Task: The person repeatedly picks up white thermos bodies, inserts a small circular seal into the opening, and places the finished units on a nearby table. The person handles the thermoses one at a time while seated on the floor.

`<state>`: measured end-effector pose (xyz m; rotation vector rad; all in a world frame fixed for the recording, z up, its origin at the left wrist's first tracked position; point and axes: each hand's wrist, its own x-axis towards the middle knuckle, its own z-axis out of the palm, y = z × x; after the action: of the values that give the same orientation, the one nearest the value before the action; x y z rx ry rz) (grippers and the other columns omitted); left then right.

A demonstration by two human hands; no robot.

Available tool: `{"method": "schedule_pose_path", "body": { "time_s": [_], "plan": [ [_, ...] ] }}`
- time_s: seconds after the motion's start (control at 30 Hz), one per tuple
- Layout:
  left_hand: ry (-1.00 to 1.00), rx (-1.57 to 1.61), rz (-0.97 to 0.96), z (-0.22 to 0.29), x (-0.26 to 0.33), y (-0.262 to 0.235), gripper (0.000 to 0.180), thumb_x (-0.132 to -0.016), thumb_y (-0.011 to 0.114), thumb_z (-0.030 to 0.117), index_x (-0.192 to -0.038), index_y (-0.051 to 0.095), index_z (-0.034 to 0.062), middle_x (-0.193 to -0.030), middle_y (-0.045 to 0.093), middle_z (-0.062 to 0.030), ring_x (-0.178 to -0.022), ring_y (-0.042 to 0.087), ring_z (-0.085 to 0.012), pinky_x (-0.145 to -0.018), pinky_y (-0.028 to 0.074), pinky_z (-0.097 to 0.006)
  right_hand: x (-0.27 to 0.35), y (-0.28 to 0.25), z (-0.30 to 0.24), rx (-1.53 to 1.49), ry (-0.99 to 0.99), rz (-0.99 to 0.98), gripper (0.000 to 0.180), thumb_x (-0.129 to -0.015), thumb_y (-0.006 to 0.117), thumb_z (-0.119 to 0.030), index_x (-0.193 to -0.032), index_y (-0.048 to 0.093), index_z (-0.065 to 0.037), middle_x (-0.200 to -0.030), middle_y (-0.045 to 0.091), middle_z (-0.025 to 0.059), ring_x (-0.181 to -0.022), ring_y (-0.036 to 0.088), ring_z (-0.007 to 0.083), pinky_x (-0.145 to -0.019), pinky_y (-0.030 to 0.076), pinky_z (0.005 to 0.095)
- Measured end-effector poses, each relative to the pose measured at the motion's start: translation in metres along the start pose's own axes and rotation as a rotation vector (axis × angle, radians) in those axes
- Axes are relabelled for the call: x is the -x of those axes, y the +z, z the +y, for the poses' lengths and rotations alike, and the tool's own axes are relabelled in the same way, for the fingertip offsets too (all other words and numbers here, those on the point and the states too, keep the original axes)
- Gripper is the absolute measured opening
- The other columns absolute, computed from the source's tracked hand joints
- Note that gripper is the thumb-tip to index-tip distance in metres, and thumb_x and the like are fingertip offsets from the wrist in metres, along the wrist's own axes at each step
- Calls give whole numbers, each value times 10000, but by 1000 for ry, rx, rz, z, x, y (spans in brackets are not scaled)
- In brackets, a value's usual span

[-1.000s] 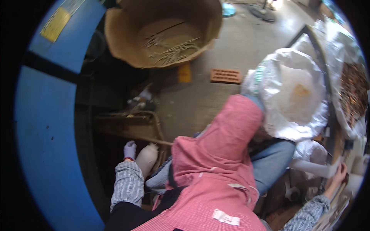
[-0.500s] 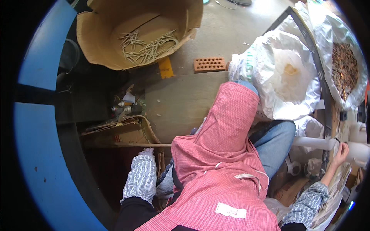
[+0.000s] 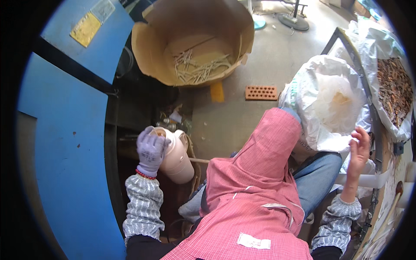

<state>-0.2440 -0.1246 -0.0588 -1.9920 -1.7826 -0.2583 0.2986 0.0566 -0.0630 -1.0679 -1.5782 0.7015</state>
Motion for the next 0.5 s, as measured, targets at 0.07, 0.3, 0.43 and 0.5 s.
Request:
{"method": "schedule_pose_path", "body": {
  "time_s": [0.07, 0.3, 0.43, 0.5],
  "plan": [
    [98, 54, 185, 21, -70, -56, 53, -822, 662, 134, -832, 623, 99, -756, 597, -69, -813, 619, -266, -851, 481, -415, -4, 13, -25, 2, -86, -78, 287, -862, 608, 54, -1131, 597, -45, -1226, 513, 55, -980, 512, 97, -803, 420, 209],
    [45, 826, 714, 99, -235, -136, 114, -891, 603, -8, -996, 629, -42, -847, 626, -50, -701, 585, -103, -632, 485, -234, 6, -8, -82, -382, -148, -78, 165, -801, 672, 47, -921, 577, -15, -923, 570, 105, -860, 548, 185, -802, 443, 281],
    [515, 626, 374, 129, -340, -63, 205, -864, 600, 146, -1017, 650, 18, -886, 645, -76, -766, 634, -150, -606, 518, -276, 19, -7, -104, -569, -73, -123, 190, -762, 690, 72, -907, 605, -17, -858, 593, 101, -807, 567, 184, -756, 462, 272],
    [317, 162, -157, 206, -357, -48, 239, -836, 589, 231, -985, 680, 68, -984, 676, -132, -910, 676, -278, -679, 556, -379, 31, 7, -93, -644, 65, -173, 198, -774, 685, 87, -931, 623, -15, -901, 610, 94, -836, 583, 162, -751, 471, 267]
  ]
}}
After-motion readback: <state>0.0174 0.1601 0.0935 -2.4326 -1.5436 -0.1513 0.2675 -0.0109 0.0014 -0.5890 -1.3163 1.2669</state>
